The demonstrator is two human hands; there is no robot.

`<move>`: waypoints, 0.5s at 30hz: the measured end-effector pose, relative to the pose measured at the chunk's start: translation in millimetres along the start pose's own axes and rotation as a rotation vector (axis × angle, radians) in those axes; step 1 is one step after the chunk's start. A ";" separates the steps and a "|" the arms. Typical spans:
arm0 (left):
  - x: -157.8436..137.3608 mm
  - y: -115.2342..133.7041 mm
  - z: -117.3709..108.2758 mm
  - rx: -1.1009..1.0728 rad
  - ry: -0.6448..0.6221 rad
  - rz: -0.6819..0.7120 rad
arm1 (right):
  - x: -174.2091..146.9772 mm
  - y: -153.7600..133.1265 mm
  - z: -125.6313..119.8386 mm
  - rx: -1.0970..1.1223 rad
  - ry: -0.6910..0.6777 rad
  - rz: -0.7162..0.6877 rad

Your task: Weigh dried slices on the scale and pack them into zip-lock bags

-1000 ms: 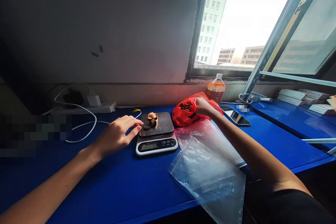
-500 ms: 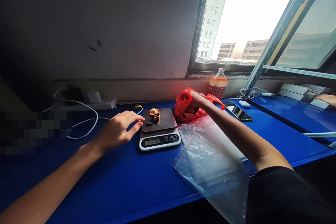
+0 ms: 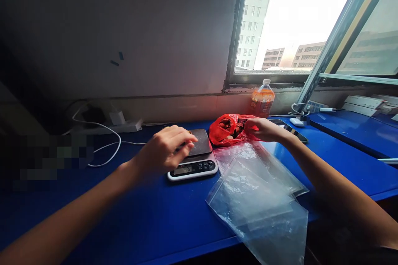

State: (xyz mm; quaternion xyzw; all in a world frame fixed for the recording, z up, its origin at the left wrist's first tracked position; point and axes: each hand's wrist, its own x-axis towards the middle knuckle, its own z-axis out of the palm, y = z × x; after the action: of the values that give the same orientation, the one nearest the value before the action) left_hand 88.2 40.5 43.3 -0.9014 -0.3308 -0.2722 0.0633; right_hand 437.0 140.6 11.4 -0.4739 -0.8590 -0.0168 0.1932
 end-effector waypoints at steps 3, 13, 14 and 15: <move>44.9 36.9 23.7 -0.031 -0.109 0.276 | -2.5 3.6 2.7 0.004 -0.009 0.013; 202.5 41.6 113.6 0.160 -0.480 -0.073 | -5.4 -0.1 9.0 -0.335 0.076 0.322; 210.8 34.1 116.0 0.188 -0.491 -0.130 | -6.2 -0.9 8.1 -0.350 0.057 0.332; 217.1 27.6 118.1 0.213 -0.489 -0.175 | -6.8 -1.7 7.1 -0.359 0.034 0.340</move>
State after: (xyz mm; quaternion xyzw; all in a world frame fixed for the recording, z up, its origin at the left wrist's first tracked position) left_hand 296.0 175.9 61.1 -0.8966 -0.4394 -0.0148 0.0522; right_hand 436.6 135.8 2.7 -0.6379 -0.7469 -0.1442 0.1203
